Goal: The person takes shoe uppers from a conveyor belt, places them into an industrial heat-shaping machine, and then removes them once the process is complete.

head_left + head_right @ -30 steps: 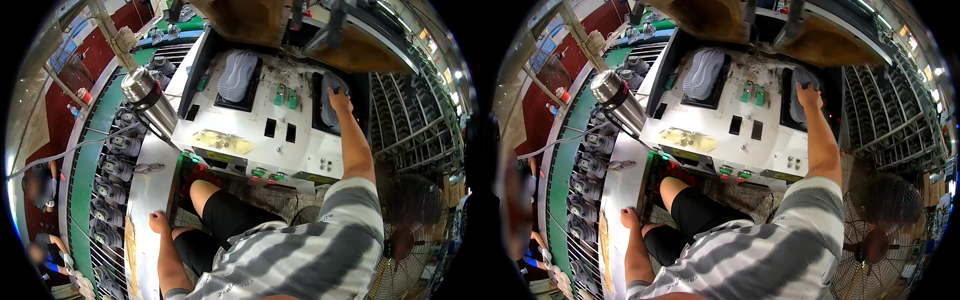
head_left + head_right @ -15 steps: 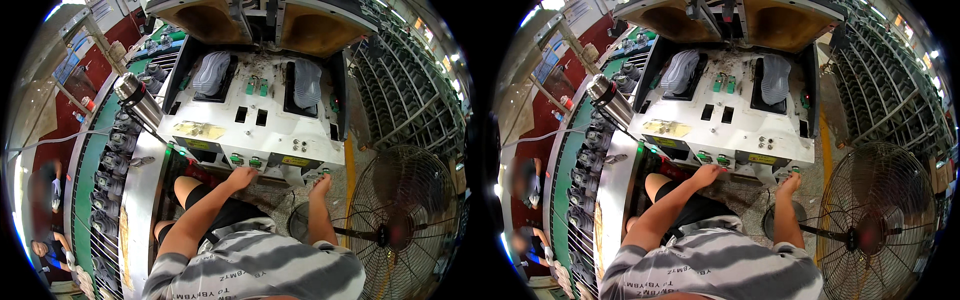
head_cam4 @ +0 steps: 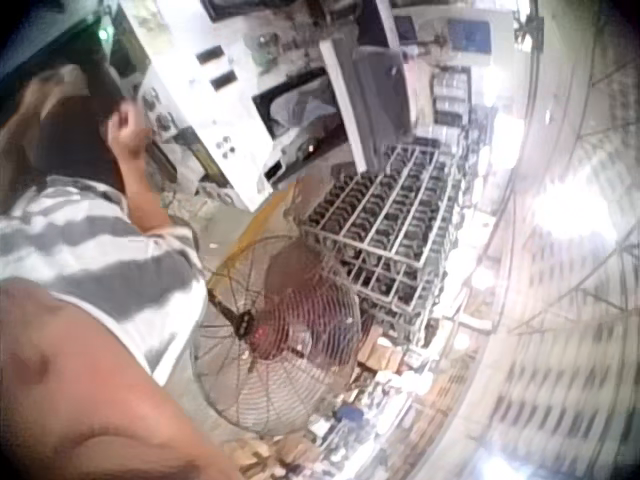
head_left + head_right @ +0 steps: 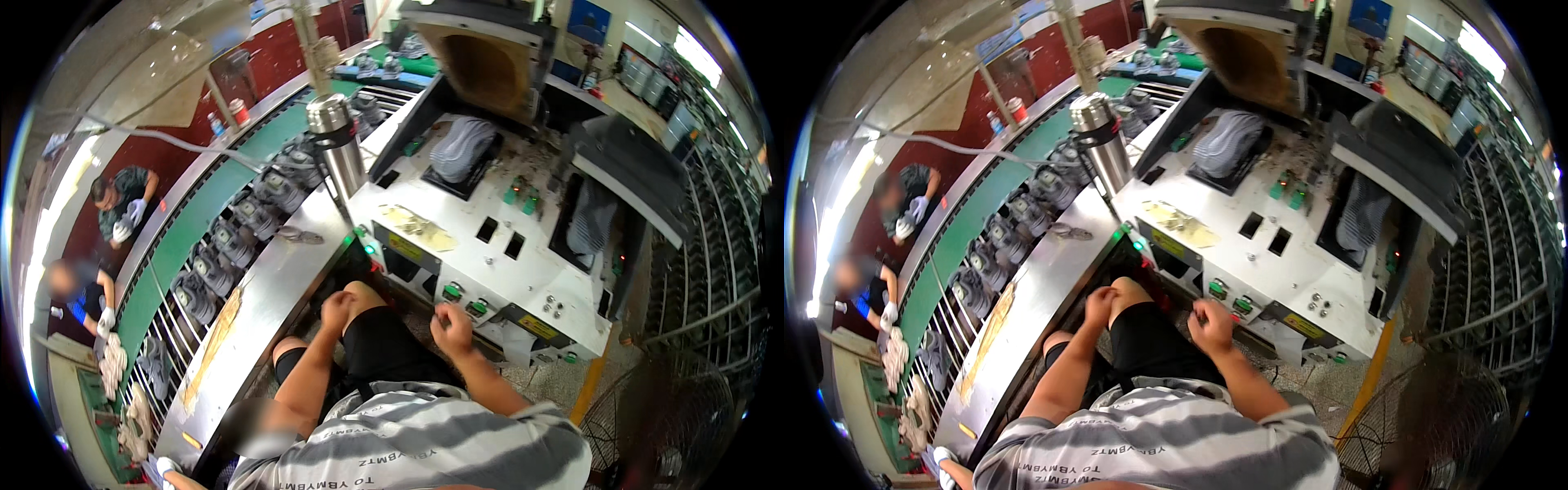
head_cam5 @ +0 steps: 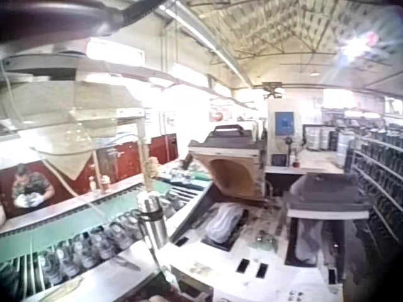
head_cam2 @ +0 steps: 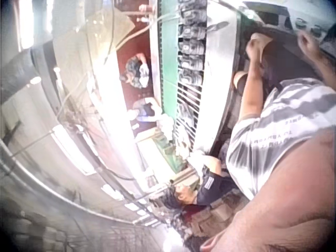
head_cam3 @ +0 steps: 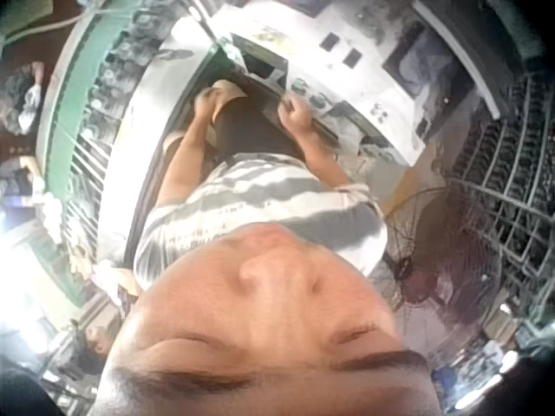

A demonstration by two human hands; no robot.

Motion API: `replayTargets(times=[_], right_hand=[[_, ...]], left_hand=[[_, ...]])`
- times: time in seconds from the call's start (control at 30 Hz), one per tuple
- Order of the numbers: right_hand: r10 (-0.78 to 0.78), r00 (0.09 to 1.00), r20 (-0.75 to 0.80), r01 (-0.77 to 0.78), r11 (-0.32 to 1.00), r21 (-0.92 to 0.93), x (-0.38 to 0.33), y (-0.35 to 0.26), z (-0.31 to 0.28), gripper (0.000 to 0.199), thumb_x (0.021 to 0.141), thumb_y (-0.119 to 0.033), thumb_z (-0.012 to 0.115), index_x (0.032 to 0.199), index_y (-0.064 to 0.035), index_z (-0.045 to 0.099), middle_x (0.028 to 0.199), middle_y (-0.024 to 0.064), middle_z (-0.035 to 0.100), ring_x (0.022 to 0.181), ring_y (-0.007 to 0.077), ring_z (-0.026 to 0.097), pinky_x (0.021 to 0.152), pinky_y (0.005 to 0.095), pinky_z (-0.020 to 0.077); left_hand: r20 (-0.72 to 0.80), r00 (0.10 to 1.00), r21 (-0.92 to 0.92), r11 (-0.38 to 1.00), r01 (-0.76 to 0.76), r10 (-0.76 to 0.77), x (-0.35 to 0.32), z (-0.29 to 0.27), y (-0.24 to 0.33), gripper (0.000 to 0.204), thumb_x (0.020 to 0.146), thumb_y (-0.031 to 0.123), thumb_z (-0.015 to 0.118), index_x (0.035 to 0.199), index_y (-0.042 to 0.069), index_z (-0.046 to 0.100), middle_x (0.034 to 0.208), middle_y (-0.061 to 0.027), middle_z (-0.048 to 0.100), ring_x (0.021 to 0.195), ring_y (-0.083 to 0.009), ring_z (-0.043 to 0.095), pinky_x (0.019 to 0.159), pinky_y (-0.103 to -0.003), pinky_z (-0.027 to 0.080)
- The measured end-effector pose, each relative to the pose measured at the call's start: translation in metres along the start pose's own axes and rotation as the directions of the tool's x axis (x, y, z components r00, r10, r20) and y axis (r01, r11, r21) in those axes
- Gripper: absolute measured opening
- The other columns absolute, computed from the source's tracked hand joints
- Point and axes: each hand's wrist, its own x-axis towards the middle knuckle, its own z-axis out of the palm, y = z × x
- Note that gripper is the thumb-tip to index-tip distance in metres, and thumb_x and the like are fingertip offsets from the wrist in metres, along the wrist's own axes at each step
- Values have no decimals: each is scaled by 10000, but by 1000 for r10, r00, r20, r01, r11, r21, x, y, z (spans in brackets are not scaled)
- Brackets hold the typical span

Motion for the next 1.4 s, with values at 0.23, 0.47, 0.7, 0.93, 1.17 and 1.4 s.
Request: replayTargets(times=[0.23,0.47,0.7,0.93,1.17,1.4], right_hand=[[-179,942,-284,20,874,-485,288,56,72,544,700,-215,665,1190,-40,506,1140,184,553,1101,365,504,976,459,386],[557,735,-386,-652,425,-628,429,81,79,950,698,-532,716,1446,-143,277,1474,268,248,1352,428,287,1038,569,343],[627,617,-475,-739,256,-623,442,119,84,1071,678,-620,708,1459,-100,191,1485,348,138,1279,504,372,991,577,387],[419,712,-564,-702,443,-557,369,74,79,1032,694,-604,717,1421,-42,249,1306,247,468,1163,395,513,920,544,452],[162,814,-558,-290,945,-148,246,59,66,944,651,-284,803,1344,91,283,1253,264,501,1102,395,550,907,477,487],[325,940,-100,-222,809,544,141,-21,151,418,729,-27,583,1121,84,491,1146,144,564,974,239,563,882,340,456]], left_hand=[[-544,730,-73,890,451,-414,-78,-194,-169,215,855,194,596,886,-9,661,726,-100,653,649,-173,601,620,-324,486],[-481,581,-602,729,326,-657,-108,-220,-179,136,896,107,559,842,-12,594,655,-63,593,505,-122,540,456,-246,438],[-466,544,-657,685,315,-698,-113,-225,-199,144,882,117,558,872,-23,590,620,-74,575,475,-137,534,434,-279,447],[-452,612,-614,724,314,-649,-114,-223,-189,148,886,133,574,861,-6,619,644,-54,602,521,-126,564,474,-267,459],[-500,664,-414,827,381,-556,-125,-207,-197,201,831,181,608,922,13,670,758,-91,668,700,-174,624,674,-303,497],[-133,916,-691,698,188,-378,-142,-155,-95,360,834,186,697,1125,-10,615,1025,-104,668,932,-165,634,862,-307,495]])
